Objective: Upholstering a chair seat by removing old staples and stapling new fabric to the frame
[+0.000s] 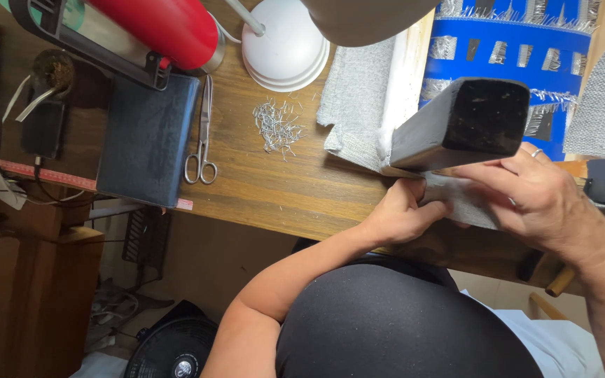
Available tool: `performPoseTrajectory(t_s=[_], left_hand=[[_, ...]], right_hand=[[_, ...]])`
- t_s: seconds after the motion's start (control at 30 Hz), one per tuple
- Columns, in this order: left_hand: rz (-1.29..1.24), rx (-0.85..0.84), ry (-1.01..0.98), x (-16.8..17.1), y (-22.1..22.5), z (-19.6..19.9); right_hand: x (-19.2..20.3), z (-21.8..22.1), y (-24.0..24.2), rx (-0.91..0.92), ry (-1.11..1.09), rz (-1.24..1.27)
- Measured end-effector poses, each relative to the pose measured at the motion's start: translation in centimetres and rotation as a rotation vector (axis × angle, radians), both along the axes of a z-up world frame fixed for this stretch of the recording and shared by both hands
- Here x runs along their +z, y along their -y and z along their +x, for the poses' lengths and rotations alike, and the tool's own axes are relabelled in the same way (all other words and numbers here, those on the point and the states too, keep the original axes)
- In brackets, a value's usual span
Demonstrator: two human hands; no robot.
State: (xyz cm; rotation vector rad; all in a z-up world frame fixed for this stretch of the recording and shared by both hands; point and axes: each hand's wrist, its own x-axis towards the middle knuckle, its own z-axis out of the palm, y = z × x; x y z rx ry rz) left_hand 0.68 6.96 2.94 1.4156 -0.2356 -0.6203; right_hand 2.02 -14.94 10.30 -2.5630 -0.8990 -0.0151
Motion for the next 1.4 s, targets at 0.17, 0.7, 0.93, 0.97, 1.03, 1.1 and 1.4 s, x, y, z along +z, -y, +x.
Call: performPoseTrajectory(t_s=[0.17, 0.7, 0.93, 0.97, 1.03, 1.1, 1.4], left_hand=[[0.039, -0.019, -0.025, -0.7, -0.2, -0.3], [0.075, 0.035, 0.328, -2.3, 0.2, 0.3], [-0.031, 0.088, 0.65, -4.0, 0.3, 0.4], [-0.03, 0.09, 0.65, -4.2, 0.3, 0.4], [0.015, 0.068, 0.62, -4.7, 0.3, 0.2], [-0.008, 0.08, 0.646, -4.5, 0.1, 0.2], [-0.053, 0.098, 0.71, -5.8, 0.2, -0.2]], right_hand=[[-1.2, 0.4, 0.4, 0.103, -0.017, 0.112], [-1.3, 0.3, -1.6, -0.154, -0.186, 0.087], [-2.7, 0.6, -1.6, -0.202, -0.25, 0.114], [-2.8, 0.7, -1.9, -0.201, -0.251, 0.114], [-3.1, 0.8, -2.3, -0.075, 0.036, 0.077], [-3.5, 0.7, -2.3, -0.145, -0.022, 0.056], [-3.1, 0.5, -2.9, -0.144, 0.074, -0.007]])
